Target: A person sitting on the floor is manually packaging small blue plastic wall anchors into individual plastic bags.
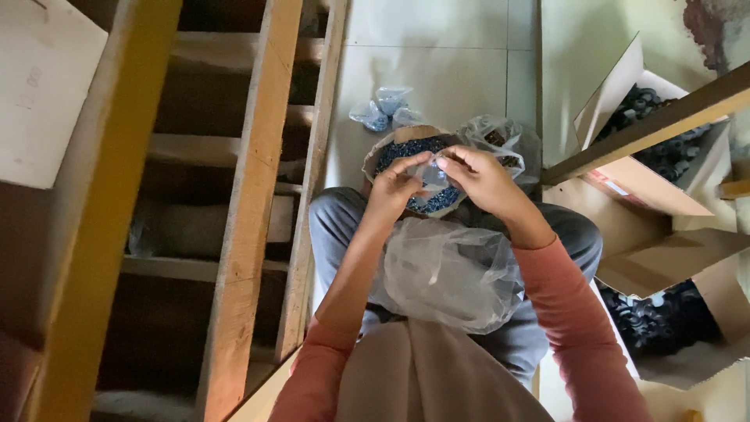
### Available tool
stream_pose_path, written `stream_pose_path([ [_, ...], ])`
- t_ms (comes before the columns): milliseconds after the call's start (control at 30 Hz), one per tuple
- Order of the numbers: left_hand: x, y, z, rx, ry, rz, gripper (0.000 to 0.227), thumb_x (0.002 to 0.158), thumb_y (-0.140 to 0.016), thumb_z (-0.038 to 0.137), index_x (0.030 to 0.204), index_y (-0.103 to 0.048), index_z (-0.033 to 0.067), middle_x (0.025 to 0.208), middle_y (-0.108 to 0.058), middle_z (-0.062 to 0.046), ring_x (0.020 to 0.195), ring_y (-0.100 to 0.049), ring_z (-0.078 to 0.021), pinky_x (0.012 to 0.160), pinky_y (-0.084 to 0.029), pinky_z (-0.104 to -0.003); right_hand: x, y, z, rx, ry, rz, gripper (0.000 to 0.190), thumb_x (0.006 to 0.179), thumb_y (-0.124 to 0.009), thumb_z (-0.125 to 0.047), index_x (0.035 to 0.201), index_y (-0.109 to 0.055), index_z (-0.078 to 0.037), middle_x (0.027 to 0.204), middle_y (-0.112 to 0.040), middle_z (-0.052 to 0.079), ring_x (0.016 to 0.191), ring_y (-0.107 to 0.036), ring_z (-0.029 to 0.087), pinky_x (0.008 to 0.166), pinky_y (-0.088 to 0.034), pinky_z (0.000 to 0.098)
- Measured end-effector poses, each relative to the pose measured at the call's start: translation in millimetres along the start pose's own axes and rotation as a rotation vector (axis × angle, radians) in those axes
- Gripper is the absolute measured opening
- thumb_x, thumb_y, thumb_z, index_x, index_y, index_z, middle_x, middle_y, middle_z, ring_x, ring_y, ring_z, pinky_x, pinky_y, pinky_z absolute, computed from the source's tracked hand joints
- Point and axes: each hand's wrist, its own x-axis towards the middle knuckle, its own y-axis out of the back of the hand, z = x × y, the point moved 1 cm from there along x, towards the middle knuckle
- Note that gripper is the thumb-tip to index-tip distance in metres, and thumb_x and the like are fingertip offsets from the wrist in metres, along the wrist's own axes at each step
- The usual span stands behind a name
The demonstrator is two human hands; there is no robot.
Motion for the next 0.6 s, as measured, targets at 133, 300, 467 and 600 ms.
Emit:
stream_pose_path([
  [133, -4, -7, 12, -0.027, 0.015, 0.026, 0.045, 0.095, -0.057, -0.009, 0.136, -0.068, 0.0035, 0.128, -0.063, -0.012, 0.086, -0.060, -0.0085, 0.080, -0.069, -0.037, -6, -5, -27, -0.099, 0.017, 0.010, 0.021, 0.107, -0.061, -0.014, 0.111, -0.072, 0.003, 0.072, -0.064, 0.010, 0.061, -0.052, 0.013, 0.058, -0.043, 0.0273],
  [300, -5, -6, 8, -0.026, 0.023, 0.015, 0.044, 0.097, -0.057, -0.007, 0.137, -0.068, 0.0057, 0.128, -0.063, -0.011, 0.089, -0.063, -0.0100, 0.081, -0.069, -0.036, -8, -5, -23, -0.300, 0.066, 0.078, 0.022, 0.106, -0.066, -0.026, 0.113, -0.075, -0.006, 0.076, -0.070, 0.013, 0.059, -0.052, 0.015, 0.055, -0.041, 0.0308],
  [467, -3, -3, 4, -0.045, 0.010, -0.007, 0.042, 0.099, -0.057, -0.007, 0.138, -0.067, 0.0055, 0.130, -0.063, -0.011, 0.089, -0.063, -0.0102, 0.080, -0.069, -0.037, -8, -3, -35, -0.311, 0.088, 0.070, 0.022, 0.108, -0.064, -0.023, 0.114, -0.075, -0.004, 0.074, -0.070, 0.016, 0.054, -0.050, 0.015, 0.052, -0.039, 0.0297],
  [600, -2, -6, 4, -0.039, 0.017, 0.027, 0.045, 0.094, -0.059, -0.010, 0.136, -0.068, 0.0044, 0.127, -0.065, -0.007, 0.084, -0.063, -0.0031, 0.078, -0.069, -0.029, -8, -3, -53, -0.293, 0.088, 0.052, 0.022, 0.108, -0.063, -0.020, 0.116, -0.074, -0.004, 0.076, -0.072, 0.017, 0.052, -0.048, 0.014, 0.051, -0.038, 0.0300],
])
